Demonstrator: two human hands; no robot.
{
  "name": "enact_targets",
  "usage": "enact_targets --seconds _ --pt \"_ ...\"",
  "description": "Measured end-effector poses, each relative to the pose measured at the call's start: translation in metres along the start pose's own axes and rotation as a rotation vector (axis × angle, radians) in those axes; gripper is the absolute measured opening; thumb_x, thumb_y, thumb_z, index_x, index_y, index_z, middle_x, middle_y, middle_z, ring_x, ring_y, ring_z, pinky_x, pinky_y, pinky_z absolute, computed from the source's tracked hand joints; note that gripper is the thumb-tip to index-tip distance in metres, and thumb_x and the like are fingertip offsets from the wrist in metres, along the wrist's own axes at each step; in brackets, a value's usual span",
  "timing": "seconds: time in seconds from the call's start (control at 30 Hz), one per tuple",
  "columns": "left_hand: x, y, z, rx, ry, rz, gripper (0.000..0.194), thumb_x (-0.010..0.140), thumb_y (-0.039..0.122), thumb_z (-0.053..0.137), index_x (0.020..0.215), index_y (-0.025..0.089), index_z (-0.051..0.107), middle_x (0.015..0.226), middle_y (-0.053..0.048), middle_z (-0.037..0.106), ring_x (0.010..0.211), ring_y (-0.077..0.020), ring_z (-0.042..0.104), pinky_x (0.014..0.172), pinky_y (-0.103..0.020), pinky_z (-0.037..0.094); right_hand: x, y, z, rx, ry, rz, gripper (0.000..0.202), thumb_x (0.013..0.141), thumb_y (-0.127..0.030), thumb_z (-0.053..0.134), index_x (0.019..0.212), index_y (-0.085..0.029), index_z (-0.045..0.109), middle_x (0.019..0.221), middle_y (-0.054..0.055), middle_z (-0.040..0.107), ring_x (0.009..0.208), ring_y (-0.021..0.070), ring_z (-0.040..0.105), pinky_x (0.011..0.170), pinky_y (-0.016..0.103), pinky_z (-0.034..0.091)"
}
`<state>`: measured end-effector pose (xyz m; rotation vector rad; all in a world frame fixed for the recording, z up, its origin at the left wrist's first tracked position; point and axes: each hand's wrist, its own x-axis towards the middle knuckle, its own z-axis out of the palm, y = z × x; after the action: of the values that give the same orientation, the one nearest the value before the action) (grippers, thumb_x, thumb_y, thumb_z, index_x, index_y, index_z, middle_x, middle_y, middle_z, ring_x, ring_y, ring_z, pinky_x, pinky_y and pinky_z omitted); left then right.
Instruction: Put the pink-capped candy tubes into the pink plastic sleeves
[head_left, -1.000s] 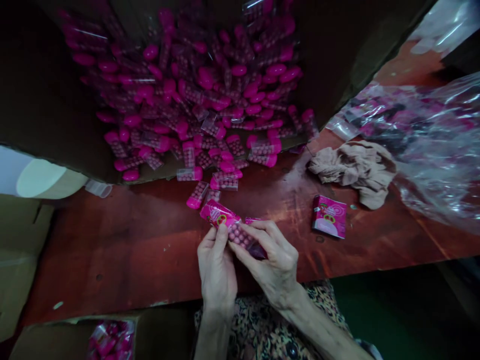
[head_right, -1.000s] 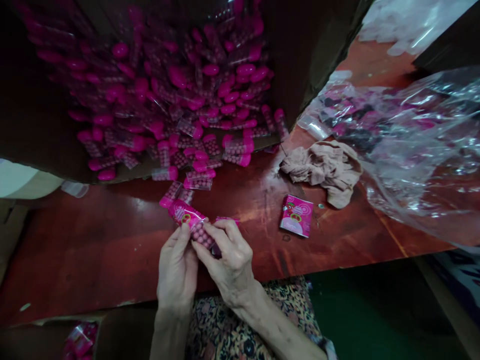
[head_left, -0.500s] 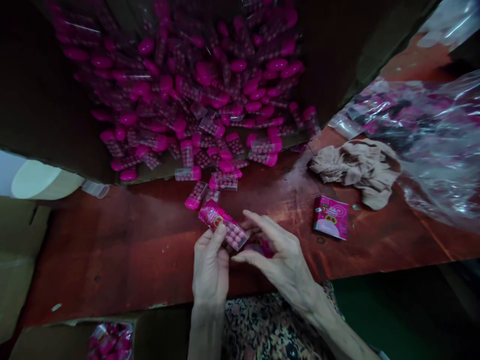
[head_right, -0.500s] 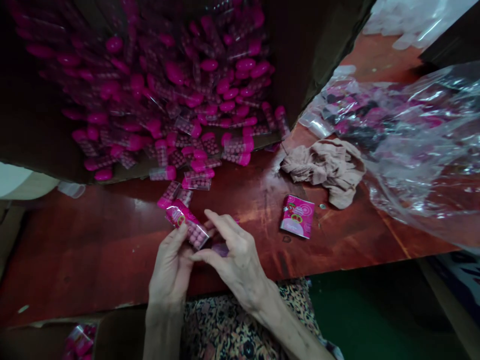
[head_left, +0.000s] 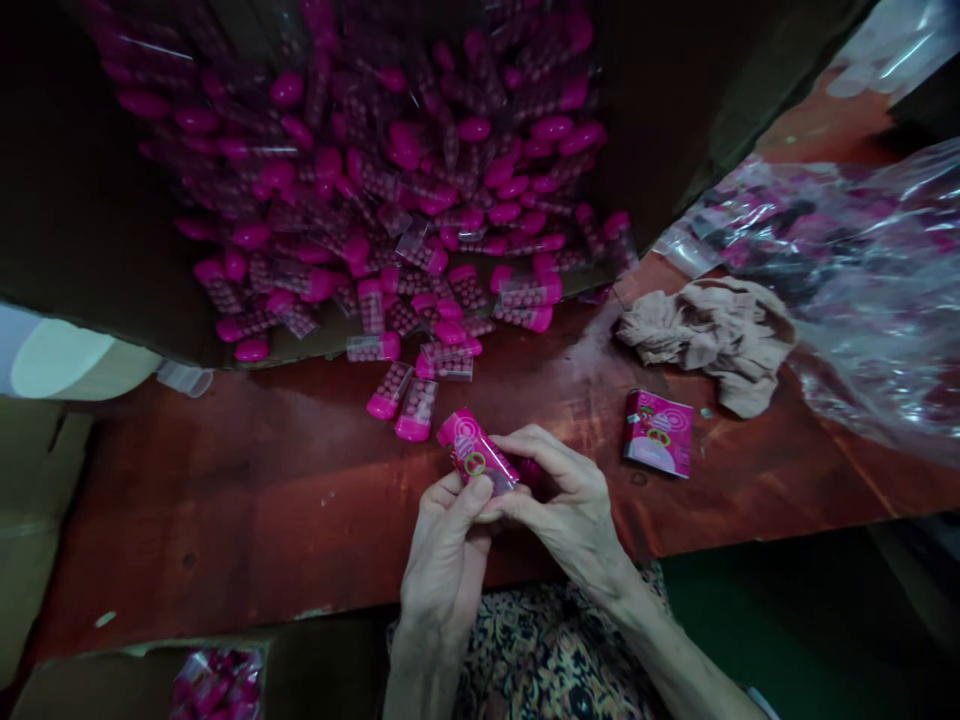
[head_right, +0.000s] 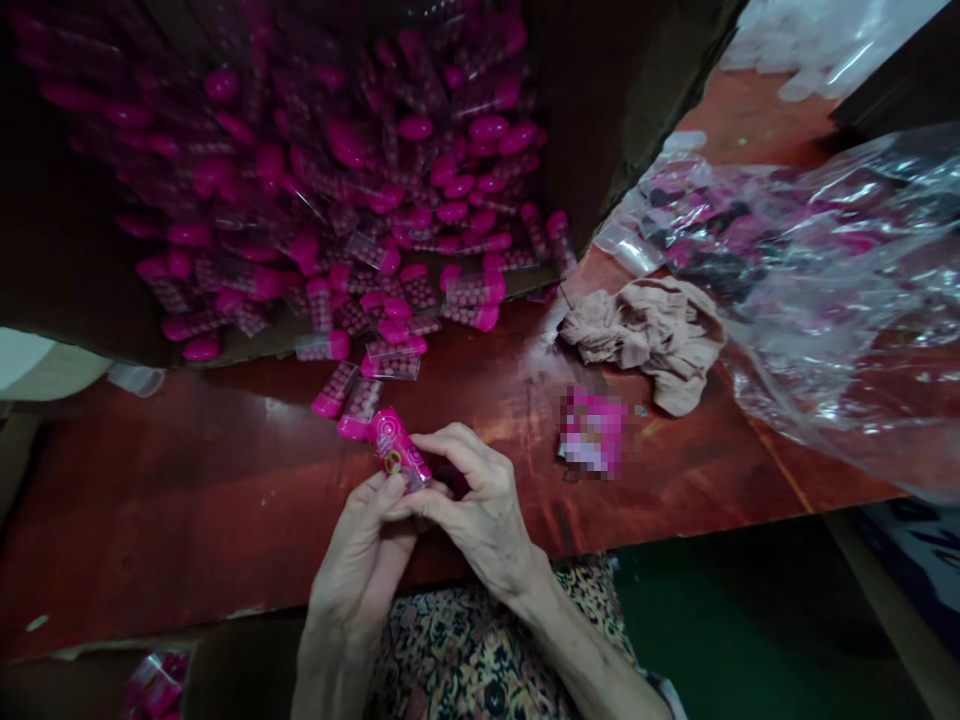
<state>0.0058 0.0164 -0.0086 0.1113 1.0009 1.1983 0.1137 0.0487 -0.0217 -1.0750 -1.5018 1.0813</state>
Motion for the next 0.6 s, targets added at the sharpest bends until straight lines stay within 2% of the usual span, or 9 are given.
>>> enact_targets --seconds 0.23,0.33,0.4,0.43,0.5,0.53,0.6 --pt "-0.004 0.001 -0.012 -0.007 -0.055 -0.032 0.017 0.069 0.026 0.069 0.08 0.014 0.07 0.067 -0.006 0.07 0.064 -0.0165 0.063 0.071 -0.032 0.049 -0.005 0.0 0.007 -0.076 0.014 -0.1 0.03 0.068 -0.034 0.071 0.092 -0.018 0.062 0.079 0.002 0.061 0.072 0.0148 0.059 0.063 0.028 0.05" --pt "-0.011 0.0 -0.015 0.009 -0.025 -0.038 0.018 0.065 0.027 0.072 0.077 0.014 0.07 0.067 -0.006 0.069 0.063 -0.0141 0.062 0.068 -0.028 0.049 -0.004 -0.005 0.004 -0.141 -0.112 -0.117 0.034 0.068 -0.041 0.069 0.091 -0.017 0.063 0.077 0.002 0.061 0.072 0.0156 0.059 0.064 0.029 0.05" --pt "-0.021 0.005 -0.025 0.022 0.079 -0.013 0.021 0.06 0.029 0.075 0.073 0.014 0.07 0.067 -0.005 0.069 0.063 -0.0132 0.061 0.064 -0.025 0.049 0.002 -0.006 -0.007 -0.194 -0.197 -0.125 0.039 0.07 -0.043 0.067 0.099 -0.017 0.062 0.08 0.003 0.061 0.074 0.0161 0.059 0.064 0.029 0.05" --pt "-0.028 0.01 -0.035 0.028 0.156 0.017 0.023 0.058 0.032 0.076 0.072 0.015 0.07 0.067 -0.004 0.069 0.063 -0.0131 0.061 0.062 -0.024 0.049 0.007 -0.005 -0.017 -0.239 -0.191 -0.134 0.041 0.072 -0.043 0.066 0.104 -0.017 0.06 0.082 0.003 0.062 0.075 0.0165 0.059 0.064 0.029 0.05" --pt "-0.046 0.026 -0.064 0.057 0.334 0.123 0.027 0.054 0.039 0.076 0.072 0.019 0.07 0.064 -0.001 0.068 0.063 -0.0135 0.061 0.059 -0.023 0.049 0.021 0.003 -0.045 -0.404 -0.053 -0.142 0.041 0.077 -0.04 0.062 0.113 -0.02 0.057 0.09 0.005 0.061 0.079 0.0175 0.059 0.067 0.031 0.049" --pt "-0.057 0.036 -0.083 0.087 0.422 0.204 0.027 0.052 0.044 0.076 0.069 0.023 0.069 0.06 0.001 0.067 0.059 -0.0131 0.06 0.056 -0.024 0.049 0.03 0.01 -0.062 -0.522 0.068 -0.152 0.04 0.078 -0.039 0.061 0.113 -0.02 0.057 0.092 0.006 0.061 0.08 0.0185 0.059 0.068 0.033 0.047" --pt "-0.082 0.054 -0.12 0.257 0.627 0.394 0.014 0.054 0.04 0.073 0.061 0.031 0.065 0.054 0.008 0.065 0.055 -0.0133 0.059 0.054 -0.026 0.048 0.048 0.027 -0.096 -0.781 0.229 -0.129 0.044 0.075 -0.04 0.063 0.112 -0.016 0.06 0.098 0.01 0.06 0.088 0.0231 0.057 0.073 0.037 0.043"
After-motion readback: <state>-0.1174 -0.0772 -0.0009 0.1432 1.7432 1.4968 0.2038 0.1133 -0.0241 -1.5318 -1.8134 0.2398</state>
